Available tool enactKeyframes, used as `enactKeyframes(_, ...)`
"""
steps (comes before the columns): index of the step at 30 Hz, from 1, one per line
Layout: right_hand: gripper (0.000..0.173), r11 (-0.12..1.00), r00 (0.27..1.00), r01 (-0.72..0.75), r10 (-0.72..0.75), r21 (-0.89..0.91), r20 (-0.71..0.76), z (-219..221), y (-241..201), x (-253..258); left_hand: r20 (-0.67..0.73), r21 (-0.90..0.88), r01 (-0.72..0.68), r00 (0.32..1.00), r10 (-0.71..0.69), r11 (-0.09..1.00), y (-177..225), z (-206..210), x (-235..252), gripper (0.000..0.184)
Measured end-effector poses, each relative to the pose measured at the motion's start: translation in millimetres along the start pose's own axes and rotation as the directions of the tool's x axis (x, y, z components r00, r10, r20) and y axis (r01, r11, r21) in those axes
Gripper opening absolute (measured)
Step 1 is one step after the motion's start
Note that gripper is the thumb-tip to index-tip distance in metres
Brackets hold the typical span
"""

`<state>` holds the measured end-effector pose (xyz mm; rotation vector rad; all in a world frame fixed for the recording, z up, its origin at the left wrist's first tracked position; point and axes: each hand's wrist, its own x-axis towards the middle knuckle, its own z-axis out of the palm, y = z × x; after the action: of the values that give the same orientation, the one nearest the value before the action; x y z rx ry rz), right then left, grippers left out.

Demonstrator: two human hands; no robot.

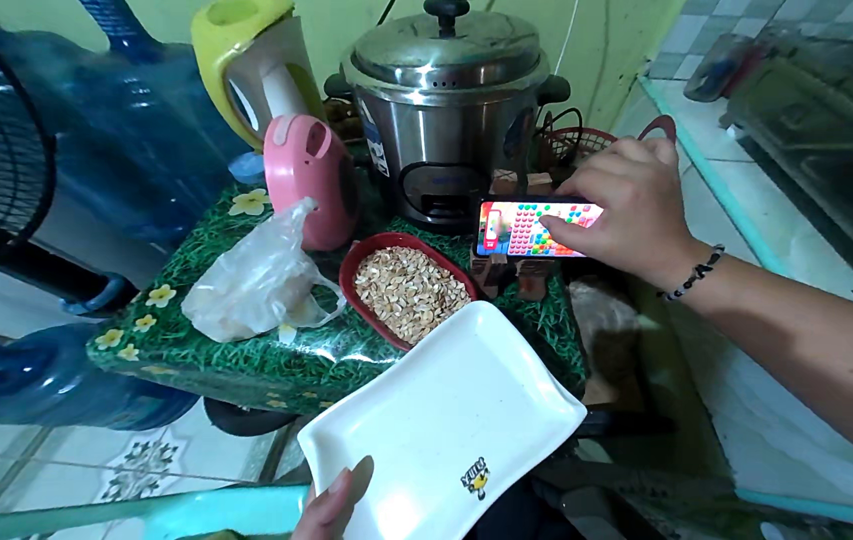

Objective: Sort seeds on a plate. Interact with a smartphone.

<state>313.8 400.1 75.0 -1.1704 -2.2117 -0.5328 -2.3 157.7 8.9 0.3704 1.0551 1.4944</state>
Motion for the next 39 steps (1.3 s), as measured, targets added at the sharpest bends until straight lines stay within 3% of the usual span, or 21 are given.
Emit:
enactKeyframes(5,0.037,1.000,1.000,0.011,-0.011,-0.015,-0.014,1,0,1,0.018,-0.010,0.005,1.000,-0.005,1.000,0,0,0,0.026)
enactKeyframes(39,0.044,0.994,0.999,-0.050,0.048,0.099,0.017,-9,16,-5,0.004,0.005,-0.013,1.000,0.013,1.000,-2,1,0,0.030)
